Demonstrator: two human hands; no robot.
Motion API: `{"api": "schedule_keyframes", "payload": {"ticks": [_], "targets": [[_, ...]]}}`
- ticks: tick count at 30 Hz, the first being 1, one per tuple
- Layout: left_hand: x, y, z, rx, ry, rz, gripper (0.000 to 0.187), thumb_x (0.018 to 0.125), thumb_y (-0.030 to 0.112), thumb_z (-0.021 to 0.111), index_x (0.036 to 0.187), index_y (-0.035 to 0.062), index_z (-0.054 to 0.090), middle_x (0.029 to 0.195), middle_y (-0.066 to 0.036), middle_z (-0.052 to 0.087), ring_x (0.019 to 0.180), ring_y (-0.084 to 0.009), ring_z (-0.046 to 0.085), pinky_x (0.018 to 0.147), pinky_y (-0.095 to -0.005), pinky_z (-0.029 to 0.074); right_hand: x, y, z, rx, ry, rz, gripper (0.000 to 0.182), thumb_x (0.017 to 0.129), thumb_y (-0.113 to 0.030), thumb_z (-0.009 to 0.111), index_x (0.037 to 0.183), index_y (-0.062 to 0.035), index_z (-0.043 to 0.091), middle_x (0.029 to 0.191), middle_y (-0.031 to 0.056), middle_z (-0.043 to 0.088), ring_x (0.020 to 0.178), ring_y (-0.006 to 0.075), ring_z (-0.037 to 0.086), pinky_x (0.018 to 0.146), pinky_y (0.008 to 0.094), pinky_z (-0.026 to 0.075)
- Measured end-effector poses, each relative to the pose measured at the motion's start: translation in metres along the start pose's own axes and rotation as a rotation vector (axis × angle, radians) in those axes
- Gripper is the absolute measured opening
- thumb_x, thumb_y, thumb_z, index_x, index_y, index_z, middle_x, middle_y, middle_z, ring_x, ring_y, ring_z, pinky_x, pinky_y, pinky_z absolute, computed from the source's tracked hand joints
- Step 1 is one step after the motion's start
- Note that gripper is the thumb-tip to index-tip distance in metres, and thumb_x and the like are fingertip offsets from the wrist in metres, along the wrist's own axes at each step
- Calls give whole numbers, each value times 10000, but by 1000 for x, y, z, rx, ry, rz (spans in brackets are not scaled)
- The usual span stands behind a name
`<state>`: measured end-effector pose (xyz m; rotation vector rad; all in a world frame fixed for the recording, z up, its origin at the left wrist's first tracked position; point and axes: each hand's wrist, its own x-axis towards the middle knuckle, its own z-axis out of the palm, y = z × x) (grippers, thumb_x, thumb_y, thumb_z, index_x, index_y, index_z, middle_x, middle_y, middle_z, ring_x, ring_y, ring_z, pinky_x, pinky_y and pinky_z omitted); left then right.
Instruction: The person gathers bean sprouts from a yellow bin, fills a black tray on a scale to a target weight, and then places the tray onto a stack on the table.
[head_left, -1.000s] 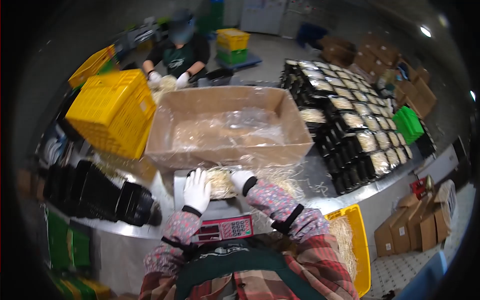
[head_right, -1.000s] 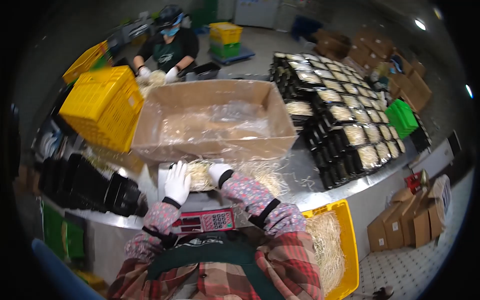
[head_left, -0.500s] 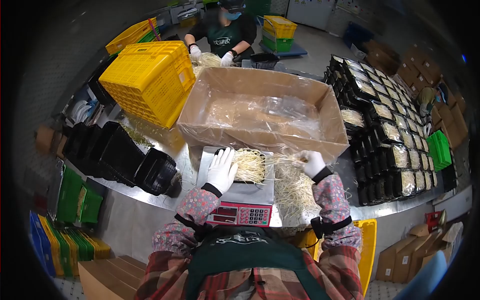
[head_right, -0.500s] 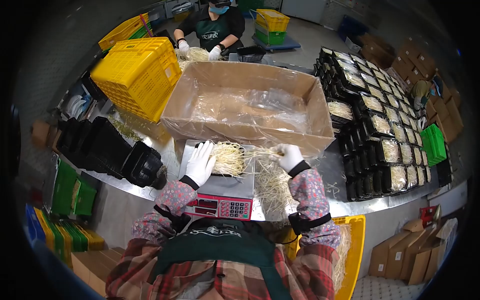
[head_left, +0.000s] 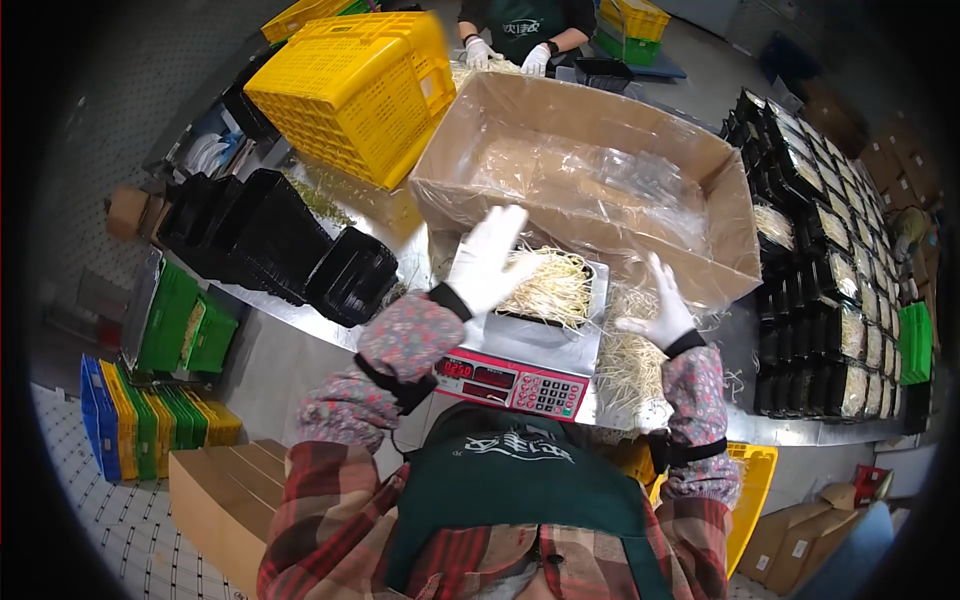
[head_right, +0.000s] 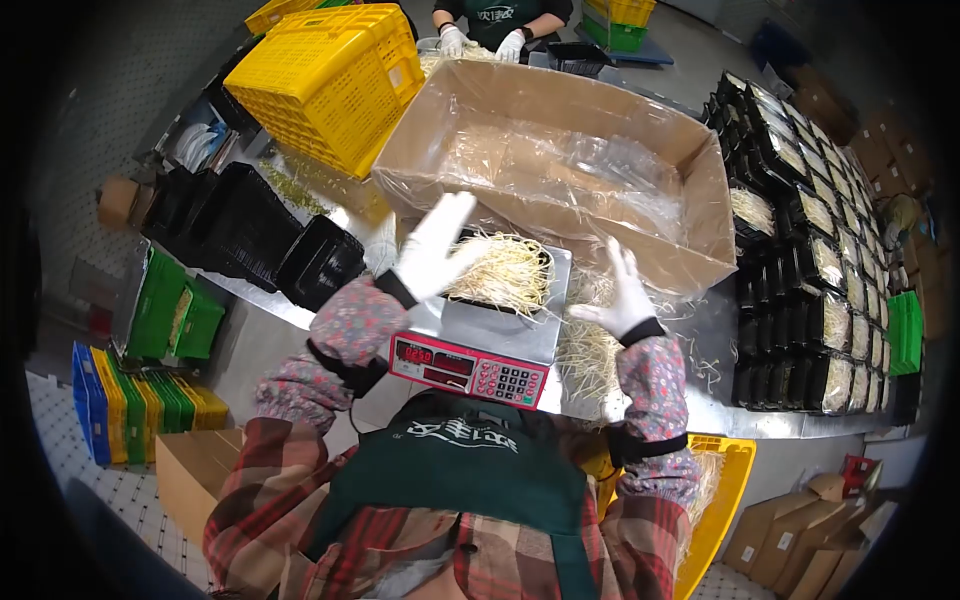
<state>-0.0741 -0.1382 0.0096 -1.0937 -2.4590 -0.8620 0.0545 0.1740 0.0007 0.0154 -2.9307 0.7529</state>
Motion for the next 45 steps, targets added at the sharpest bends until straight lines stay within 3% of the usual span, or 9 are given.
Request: {"api": "schedule_keyframes", "payload": {"ticks": [5,8,11,16,19,22,27,29,45], "targets": [[-8,24,40,109,-297,143,738,803,472,629,1334,0,429,1324,-209,467,1254,-398,395,1060,-499,279,39,-47,41,15,-329,9,1265,512,-355,913,1494,-85,162,1484,326,197,1370,429,272,1105,395,310],[-23,8,39,34,-326,59,699,804,481,623,1290,2,472,1270,-198,511,1159,-381,467,1003,-482,348,27,-26,41,195,-290,65,711,656,-244,832,1277,-48,547,1166,221,617,1085,289,611,918,353,477],[-15,5,37,43,-404,20,681,814,504,614,1278,17,501,1260,-187,523,1128,-363,488,973,-469,378,22,-44,32,290,-319,139,336,762,-197,742,1059,-51,681,832,146,702,751,245,683,710,344,526],[-11,7,37,33,-437,5,679,803,505,619,1289,46,505,1273,-157,518,1145,-334,474,976,-465,353,24,-34,36,362,-285,113,456,754,-225,774,1152,-53,634,927,150,697,800,196,672,739,327,527],[-15,8,37,50,-393,28,719,796,500,640,1319,35,472,1283,-173,515,1165,-337,475,981,-447,366,21,-38,24,381,-346,106,1075,621,-348,866,1453,-29,266,1260,254,552,1146,339,570,973,379,447],[-16,11,33,-26,-301,60,755,797,519,631,1332,17,450,1302,-181,496,1180,-339,470,991,-446,361,24,-50,28,370,-285,-43,1204,610,-351,868,1495,-46,112,1324,294,474,1268,380,451,1051,380,371],[-25,5,36,2,-64,-33,605,867,375,590,1315,-7,451,1272,-187,508,1131,-342,489,971,-438,375,36,-44,48,267,-293,-31,847,675,-241,831,1388,-35,423,1257,233,557,1150,330,558,983,368,433],[-26,12,35,40,-127,-18,536,878,332,577,1285,-3,476,1249,-185,520,1115,-343,498,962,-440,385,36,-40,54,458,-220,70,517,734,-120,804,1206,-29,610,981,137,697,875,177,655,780,299,531],[-31,0,28,-231,12,-126,446,900,114,534,1330,16,469,1268,-179,531,1180,-334,487,1017,-405,375,28,-29,-41,962,131,203,141,838,-59,701,961,6,677,873,68,703,624,62,599,555,211,491]]}}
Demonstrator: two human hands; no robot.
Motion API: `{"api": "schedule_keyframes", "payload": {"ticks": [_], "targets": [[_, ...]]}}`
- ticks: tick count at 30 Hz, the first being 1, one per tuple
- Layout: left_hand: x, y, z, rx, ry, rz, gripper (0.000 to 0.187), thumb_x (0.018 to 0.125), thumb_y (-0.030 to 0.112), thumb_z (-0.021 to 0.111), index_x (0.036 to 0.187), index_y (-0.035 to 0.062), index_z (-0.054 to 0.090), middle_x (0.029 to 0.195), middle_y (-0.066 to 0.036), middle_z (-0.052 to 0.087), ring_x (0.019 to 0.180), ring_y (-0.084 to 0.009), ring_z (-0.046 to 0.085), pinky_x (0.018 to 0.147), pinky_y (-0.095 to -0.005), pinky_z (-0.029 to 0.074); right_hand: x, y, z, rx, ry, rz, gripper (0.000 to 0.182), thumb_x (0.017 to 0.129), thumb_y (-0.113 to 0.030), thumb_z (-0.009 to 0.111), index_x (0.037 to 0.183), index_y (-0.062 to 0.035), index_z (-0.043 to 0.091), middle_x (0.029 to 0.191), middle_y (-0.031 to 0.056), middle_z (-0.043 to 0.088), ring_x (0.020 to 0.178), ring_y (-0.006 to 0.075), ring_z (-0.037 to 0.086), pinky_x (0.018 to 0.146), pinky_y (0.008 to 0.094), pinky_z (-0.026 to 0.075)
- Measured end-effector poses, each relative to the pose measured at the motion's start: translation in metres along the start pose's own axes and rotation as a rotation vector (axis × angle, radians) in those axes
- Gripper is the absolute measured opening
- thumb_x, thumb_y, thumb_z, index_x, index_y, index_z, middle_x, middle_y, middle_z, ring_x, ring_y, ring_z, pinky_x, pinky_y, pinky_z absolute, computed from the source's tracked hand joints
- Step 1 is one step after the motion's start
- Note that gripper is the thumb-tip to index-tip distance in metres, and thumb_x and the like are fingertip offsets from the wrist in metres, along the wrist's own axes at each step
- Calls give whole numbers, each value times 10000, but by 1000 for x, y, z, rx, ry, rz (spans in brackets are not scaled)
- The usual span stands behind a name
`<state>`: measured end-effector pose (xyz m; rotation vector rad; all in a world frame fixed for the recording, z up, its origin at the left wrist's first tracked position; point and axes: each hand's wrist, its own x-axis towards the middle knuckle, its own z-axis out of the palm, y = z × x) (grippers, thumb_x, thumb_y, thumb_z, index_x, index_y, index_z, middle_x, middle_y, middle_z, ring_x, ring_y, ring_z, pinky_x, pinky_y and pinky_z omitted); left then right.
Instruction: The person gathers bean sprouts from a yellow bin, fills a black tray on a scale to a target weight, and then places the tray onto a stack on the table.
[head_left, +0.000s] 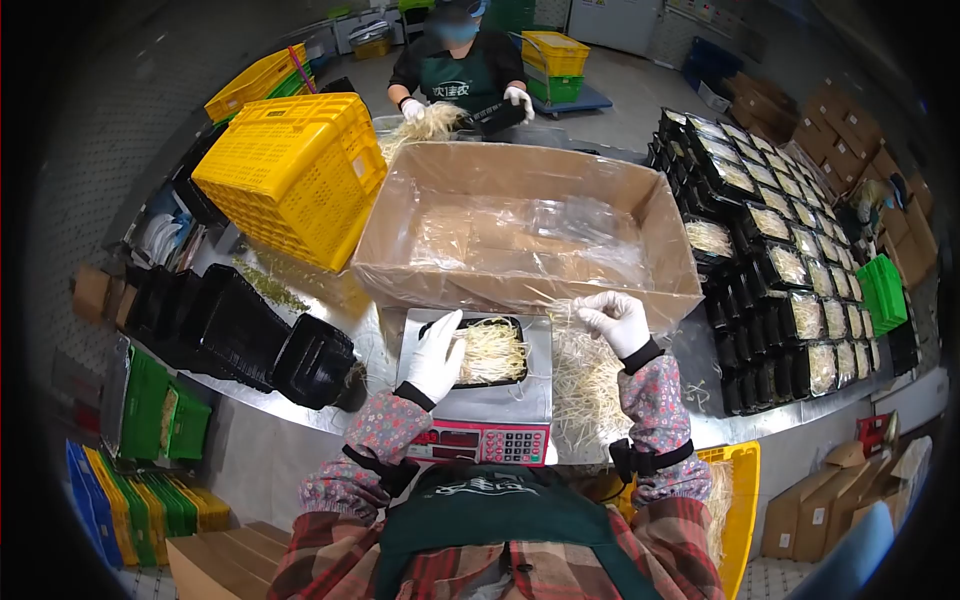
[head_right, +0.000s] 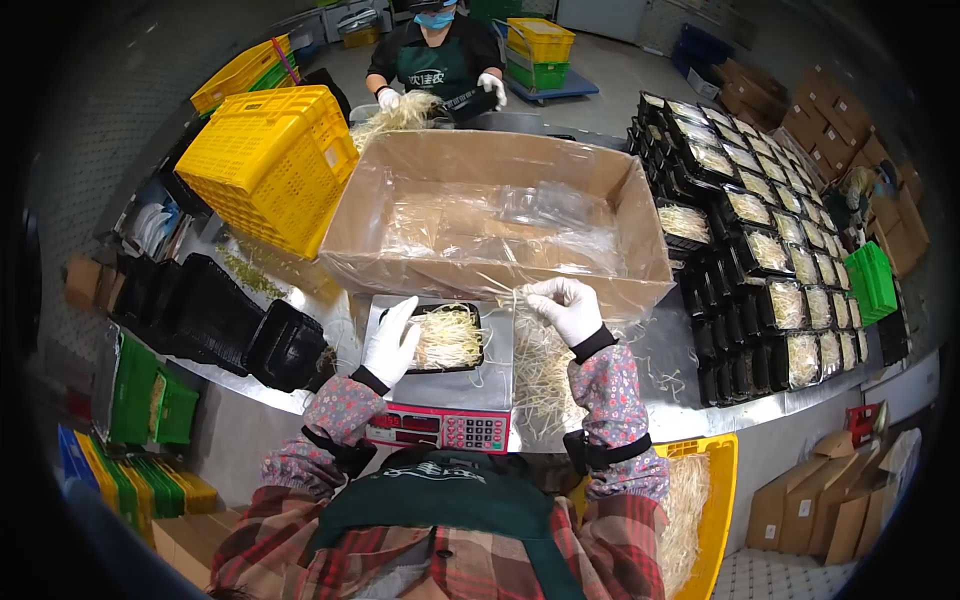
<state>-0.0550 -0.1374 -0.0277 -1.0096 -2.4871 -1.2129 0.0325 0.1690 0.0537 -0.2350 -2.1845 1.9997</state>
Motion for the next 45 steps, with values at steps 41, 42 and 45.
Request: {"api": "schedule_keyframes", "payload": {"ticks": [41,42,45], "targets": [[12,5,-27,116,-394,93,856,760,461,717,1387,-16,381,1316,-235,487,1196,-365,487,1034,-420,370,11,33,-12,-239,-2,27,164,746,-101,778,872,-15,717,761,96,693,676,133,650,648,260,525],[8,3,-33,93,-334,49,856,756,415,735,1394,-21,367,1326,-242,478,1212,-359,483,1043,-409,368,12,44,-20,-645,-50,24,197,743,-158,781,890,-40,723,755,107,692,668,175,657,659,287,532],[-6,5,-46,-46,-260,-95,794,782,256,732,1412,-27,339,1350,-255,457,1254,-345,463,1063,-383,355,6,47,-13,-1337,-145,27,421,780,-361,707,1120,-115,666,1031,181,666,954,342,628,866,433,488]]}}
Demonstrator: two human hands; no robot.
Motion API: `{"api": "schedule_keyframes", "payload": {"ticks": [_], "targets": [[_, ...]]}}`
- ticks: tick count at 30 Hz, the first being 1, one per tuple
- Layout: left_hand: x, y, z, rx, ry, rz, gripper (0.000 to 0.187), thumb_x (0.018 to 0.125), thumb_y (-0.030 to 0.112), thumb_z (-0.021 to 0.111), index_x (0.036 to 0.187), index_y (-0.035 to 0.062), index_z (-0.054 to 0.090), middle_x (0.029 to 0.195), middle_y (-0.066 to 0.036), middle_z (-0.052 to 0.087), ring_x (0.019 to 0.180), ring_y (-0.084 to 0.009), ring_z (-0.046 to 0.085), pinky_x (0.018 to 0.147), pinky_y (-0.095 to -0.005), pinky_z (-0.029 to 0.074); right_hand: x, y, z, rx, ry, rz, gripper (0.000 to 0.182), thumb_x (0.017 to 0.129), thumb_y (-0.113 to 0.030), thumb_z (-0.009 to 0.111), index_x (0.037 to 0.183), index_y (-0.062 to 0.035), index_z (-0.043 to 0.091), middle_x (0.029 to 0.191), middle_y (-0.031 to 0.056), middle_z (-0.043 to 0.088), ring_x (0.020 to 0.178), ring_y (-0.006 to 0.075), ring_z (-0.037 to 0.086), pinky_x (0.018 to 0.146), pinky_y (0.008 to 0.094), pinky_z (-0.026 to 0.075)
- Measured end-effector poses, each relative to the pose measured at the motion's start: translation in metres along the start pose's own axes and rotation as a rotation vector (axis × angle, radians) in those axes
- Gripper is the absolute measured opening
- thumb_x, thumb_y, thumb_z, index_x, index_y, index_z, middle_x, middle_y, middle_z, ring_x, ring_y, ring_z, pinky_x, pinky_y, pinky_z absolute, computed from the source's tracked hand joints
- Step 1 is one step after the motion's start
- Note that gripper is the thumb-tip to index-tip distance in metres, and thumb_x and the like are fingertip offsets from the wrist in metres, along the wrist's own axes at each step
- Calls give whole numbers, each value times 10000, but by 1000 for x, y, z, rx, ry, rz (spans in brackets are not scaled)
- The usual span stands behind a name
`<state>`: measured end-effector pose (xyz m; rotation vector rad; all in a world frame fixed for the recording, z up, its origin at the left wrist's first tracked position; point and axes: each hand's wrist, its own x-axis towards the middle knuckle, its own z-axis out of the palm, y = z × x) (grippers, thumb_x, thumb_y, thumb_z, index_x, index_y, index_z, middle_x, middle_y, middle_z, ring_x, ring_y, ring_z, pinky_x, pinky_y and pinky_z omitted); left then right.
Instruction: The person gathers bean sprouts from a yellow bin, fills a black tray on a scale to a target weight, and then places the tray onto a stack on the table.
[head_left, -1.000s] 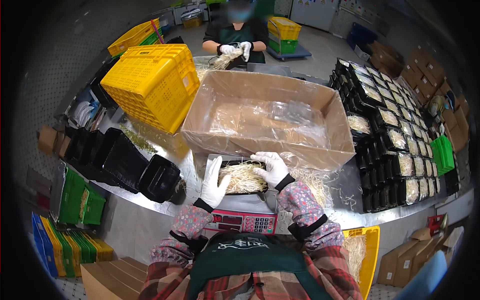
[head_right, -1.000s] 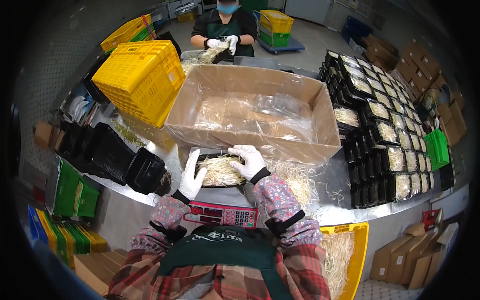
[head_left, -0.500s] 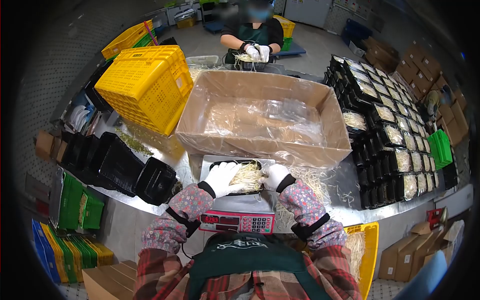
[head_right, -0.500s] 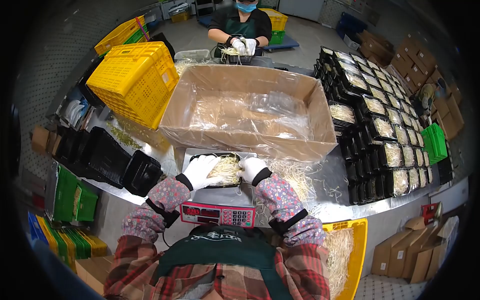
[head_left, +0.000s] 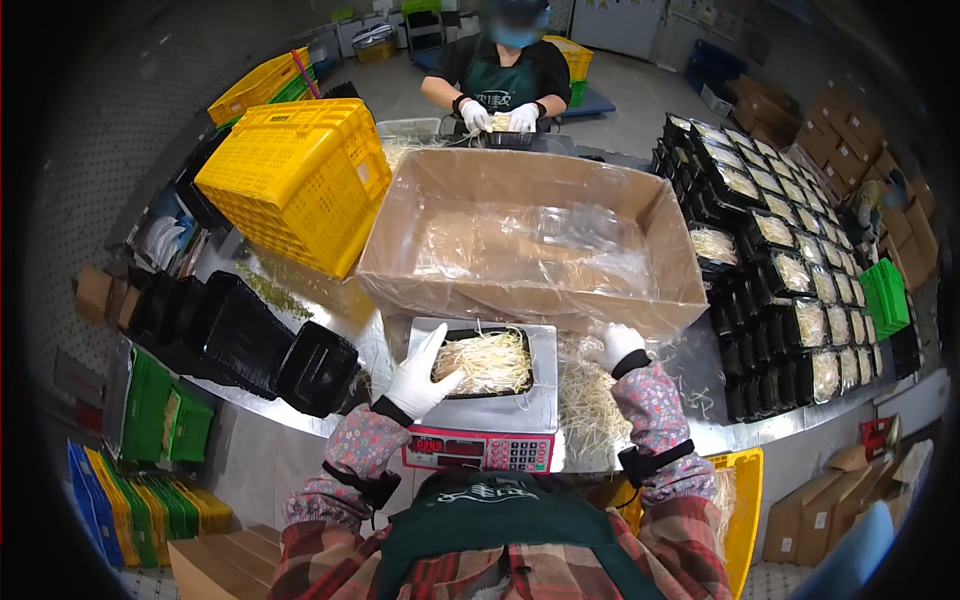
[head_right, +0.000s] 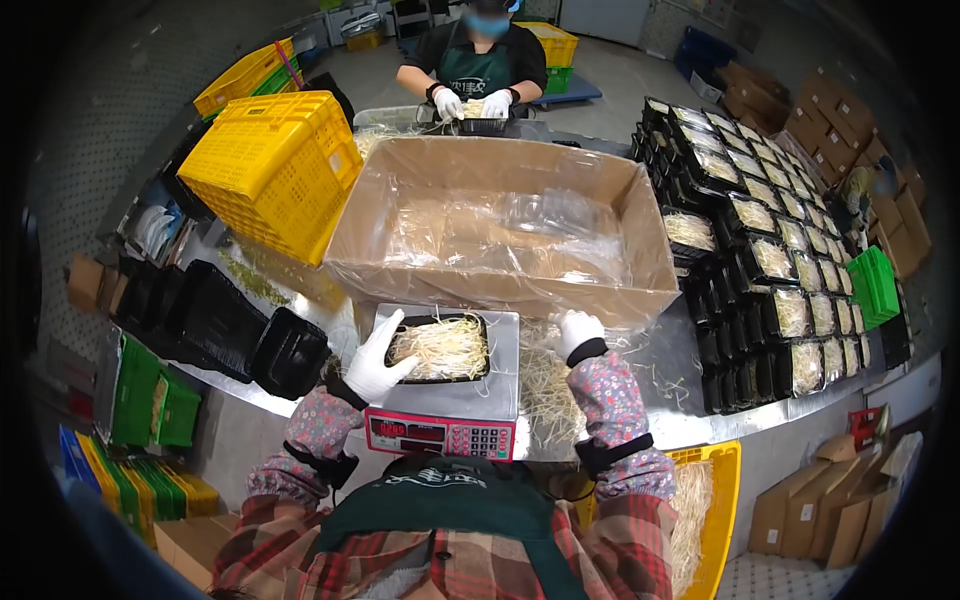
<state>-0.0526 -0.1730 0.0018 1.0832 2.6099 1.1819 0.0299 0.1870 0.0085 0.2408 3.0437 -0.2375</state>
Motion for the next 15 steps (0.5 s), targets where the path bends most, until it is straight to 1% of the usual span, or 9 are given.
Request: {"api": "schedule_keyframes", "payload": {"ticks": [2,4,6,8,10,11,12,14,15], "targets": [[-7,-5,6,-110,108,-61,733,838,244,656,1421,-29,306,1371,-256,425,1274,-369,428,1065,-386,348,6,-27,7,240,269,-135,513,806,-376,680,1231,-105,587,1151,179,622,1044,356,589,912,425,464],[-6,-7,21,-5,155,16,666,869,203,600,1411,-48,305,1389,-262,402,1297,-371,396,1090,-396,310,20,-73,8,327,455,-386,579,827,-395,636,1268,-40,512,1198,181,594,1104,351,557,958,454,423],[-2,-5,30,183,164,90,661,868,225,593,1399,-55,319,1390,-257,404,1300,-377,385,1106,-431,280,17,-127,25,273,432,-427,545,864,-364,591,1266,-10,494,1270,195,538,1197,357,490,1025,482,353],[0,-10,38,256,163,107,639,858,230,571,1389,-48,348,1391,-239,417,1293,-368,395,1112,-463,261,11,-161,40,228,121,-361,582,912,-394,539,1359,-36,433,1375,224,453,1303,355,407,1085,488,289],[-3,-11,45,459,101,101,601,841,221,546,1362,-40,399,1367,-216,454,1267,-352,424,1108,-480,257,8,-171,70,155,169,-353,598,944,-419,457,1382,-15,405,1409,216,425,1314,350,402,1108,462,264],[-3,-10,47,494,127,110,552,827,218,524,1316,-30,458,1315,-193,507,1227,-322,460,1103,-481,257,8,-166,76,161,104,-347,615,958,-443,398,1402,-17,387,1416,210,424,1308,345,411,1107,454,265],[-2,-9,49,514,116,118,509,825,211,518,1278,-20,492,1246,-173,555,1171,-299,500,1091,-477,271,11,-164,82,195,101,-328,594,957,-434,404,1385,-22,415,1385,208,461,1289,337,436,1093,448,288],[5,-19,55,556,45,56,479,834,200,510,1261,-15,506,1205,-159,578,1140,-282,524,1086,-469,277,24,-166,85,279,49,-257,583,959,-452,375,1362,-37,449,1353,166,505,1261,319,458,1068,456,312],[5,-24,59,561,49,55,479,834,200,510,1261,-15,506,1205,-159,578,1140,-282,524,1086,-469,277,31,-168,80,312,28,-228,553,957,-450,378,1309,-44,510,1303,157,548,1213,317,494,1042,442,342]]}}
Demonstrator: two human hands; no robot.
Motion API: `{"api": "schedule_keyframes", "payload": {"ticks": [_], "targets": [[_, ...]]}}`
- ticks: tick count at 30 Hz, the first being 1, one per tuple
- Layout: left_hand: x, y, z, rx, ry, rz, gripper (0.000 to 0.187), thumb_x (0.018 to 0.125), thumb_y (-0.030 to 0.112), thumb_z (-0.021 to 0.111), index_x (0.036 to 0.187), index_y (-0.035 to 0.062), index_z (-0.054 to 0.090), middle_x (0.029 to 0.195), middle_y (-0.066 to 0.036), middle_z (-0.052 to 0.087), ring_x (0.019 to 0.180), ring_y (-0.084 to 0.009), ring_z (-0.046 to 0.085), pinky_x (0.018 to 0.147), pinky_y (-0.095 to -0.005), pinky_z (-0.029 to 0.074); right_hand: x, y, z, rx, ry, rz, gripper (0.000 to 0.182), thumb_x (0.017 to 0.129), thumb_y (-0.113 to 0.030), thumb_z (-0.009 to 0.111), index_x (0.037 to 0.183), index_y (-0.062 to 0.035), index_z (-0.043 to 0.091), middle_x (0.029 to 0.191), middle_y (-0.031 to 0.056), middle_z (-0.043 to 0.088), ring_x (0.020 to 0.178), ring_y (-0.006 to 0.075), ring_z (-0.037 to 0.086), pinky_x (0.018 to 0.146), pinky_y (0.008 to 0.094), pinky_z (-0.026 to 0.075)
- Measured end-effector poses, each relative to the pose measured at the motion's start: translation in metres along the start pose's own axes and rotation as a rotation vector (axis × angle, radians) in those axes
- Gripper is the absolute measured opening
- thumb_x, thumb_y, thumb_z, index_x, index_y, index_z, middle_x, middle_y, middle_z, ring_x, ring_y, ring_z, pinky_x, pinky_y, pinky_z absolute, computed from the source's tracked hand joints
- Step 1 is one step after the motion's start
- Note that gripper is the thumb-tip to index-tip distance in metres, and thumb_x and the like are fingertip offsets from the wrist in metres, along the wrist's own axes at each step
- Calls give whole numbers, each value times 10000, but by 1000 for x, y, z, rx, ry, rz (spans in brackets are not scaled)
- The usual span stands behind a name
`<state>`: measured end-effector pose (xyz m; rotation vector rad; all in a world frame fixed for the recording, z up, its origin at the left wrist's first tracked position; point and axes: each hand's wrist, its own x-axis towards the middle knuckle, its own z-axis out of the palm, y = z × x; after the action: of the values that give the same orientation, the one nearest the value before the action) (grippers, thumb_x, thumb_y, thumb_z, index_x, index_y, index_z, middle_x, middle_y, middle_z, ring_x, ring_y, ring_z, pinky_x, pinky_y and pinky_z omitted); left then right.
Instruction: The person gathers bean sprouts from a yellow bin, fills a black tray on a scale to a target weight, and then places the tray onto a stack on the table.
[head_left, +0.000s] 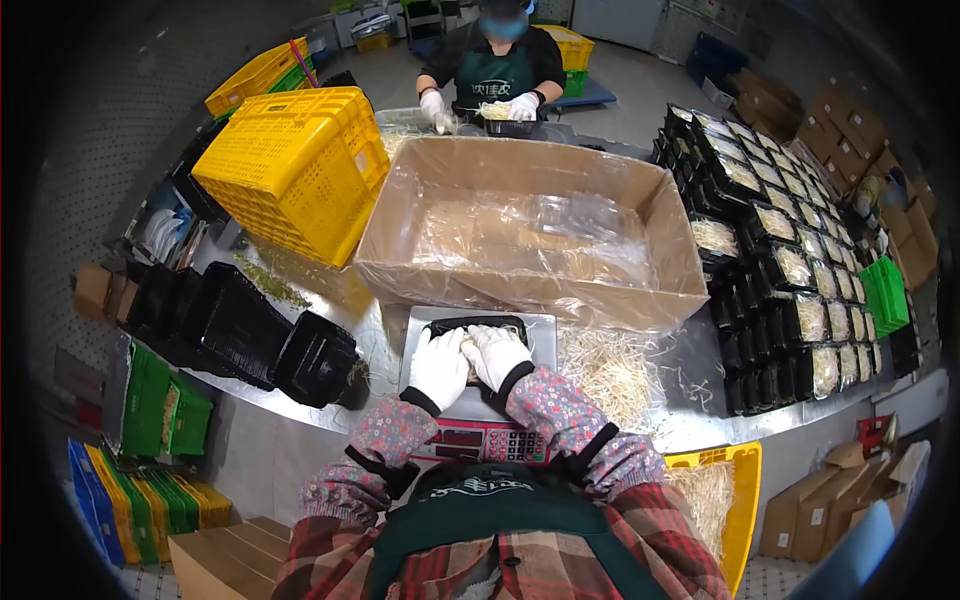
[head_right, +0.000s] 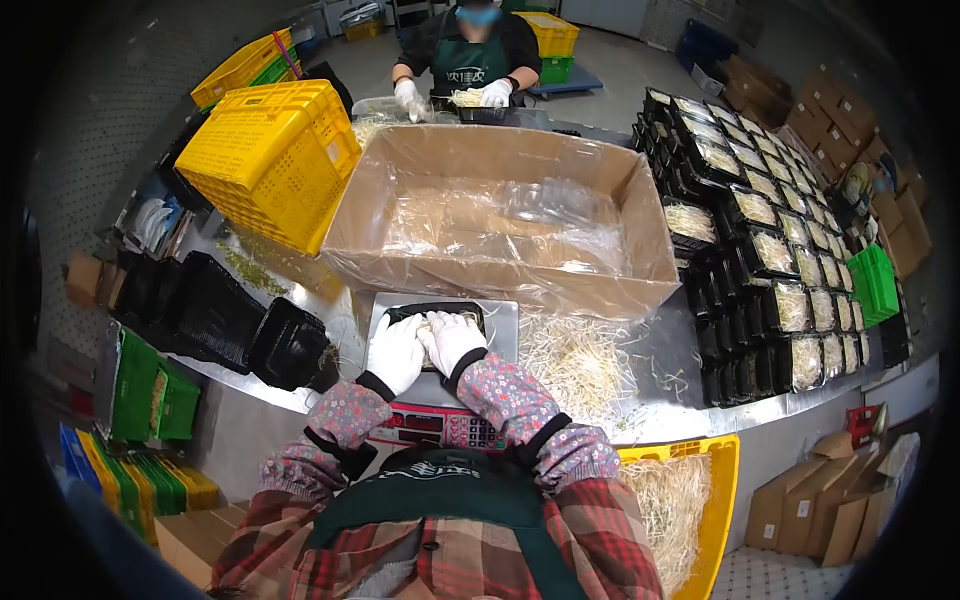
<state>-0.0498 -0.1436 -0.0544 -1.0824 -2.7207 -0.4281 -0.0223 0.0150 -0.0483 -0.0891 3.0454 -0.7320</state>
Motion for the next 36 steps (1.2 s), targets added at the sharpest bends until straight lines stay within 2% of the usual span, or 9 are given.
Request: {"api": "schedule_keyframes", "payload": {"ticks": [7,10,15,21,24,25,29,31,36], "targets": [[-8,-5,-8,-173,99,5,477,876,217,543,1288,-18,488,1259,-179,547,1193,-315,492,1080,-470,292,8,32,-10,406,58,-185,456,966,-338,447,1247,5,554,1238,201,579,1168,349,527,1037,392,376],[-6,-3,-45,-336,224,-46,586,850,209,617,1347,-35,425,1371,-217,441,1306,-396,366,1104,-465,273,-8,38,-71,567,185,-128,422,995,-286,417,1263,17,536,1269,202,568,1201,317,523,1036,349,385],[12,15,-58,-276,87,108,841,716,393,755,1356,-28,408,1343,-243,458,1266,-387,421,1077,-442,325,-23,27,-80,635,248,82,481,1009,-322,401,1374,-9,426,1269,184,570,1198,249,527,1022,332,381],[36,1,6,-58,-76,134,574,727,378,646,1191,65,519,1065,-108,544,1000,-311,516,859,-437,435,-11,-3,4,-8,57,98,698,957,-408,443,1445,36,214,1357,293,444,1289,376,424,1079,384,326],[29,0,-28,-141,-170,86,756,719,511,673,1282,39,493,1162,-109,542,1058,-317,504,898,-439,419,-13,3,-47,643,-62,167,629,983,-391,436,1460,-22,257,1418,228,415,1331,306,401,1094,343,305],[22,-9,-28,-183,-92,104,749,718,508,688,1270,29,519,1185,-129,550,1066,-320,507,917,-438,412,-15,18,-42,739,224,9,624,974,-401,458,1447,-29,295,1372,232,465,1280,334,455,1053,381,355],[3,-40,-46,-178,6,121,711,694,447,744,1222,9,558,1152,-178,569,1040,-343,520,921,-436,410,-26,61,-82,545,614,18,561,971,-317,490,1431,-39,329,1356,214,489,1263,332,470,1037,361,378],[-2,-45,-50,-181,3,128,712,680,419,763,1224,10,553,1146,-169,568,1045,-340,515,922,-436,406,-37,60,-70,515,507,241,573,948,-302,508,1434,-58,327,1398,200,446,1296,351,423,1065,411,345],[-1,-43,-49,-176,-42,125,720,672,409,769,1230,15,541,1145,-156,560,1064,-338,505,933,-438,397,-27,28,27,-208,55,-39,643,905,-381,514,1461,-137,303,1515,130,288,1412,334,221,1120,572,151]]}}
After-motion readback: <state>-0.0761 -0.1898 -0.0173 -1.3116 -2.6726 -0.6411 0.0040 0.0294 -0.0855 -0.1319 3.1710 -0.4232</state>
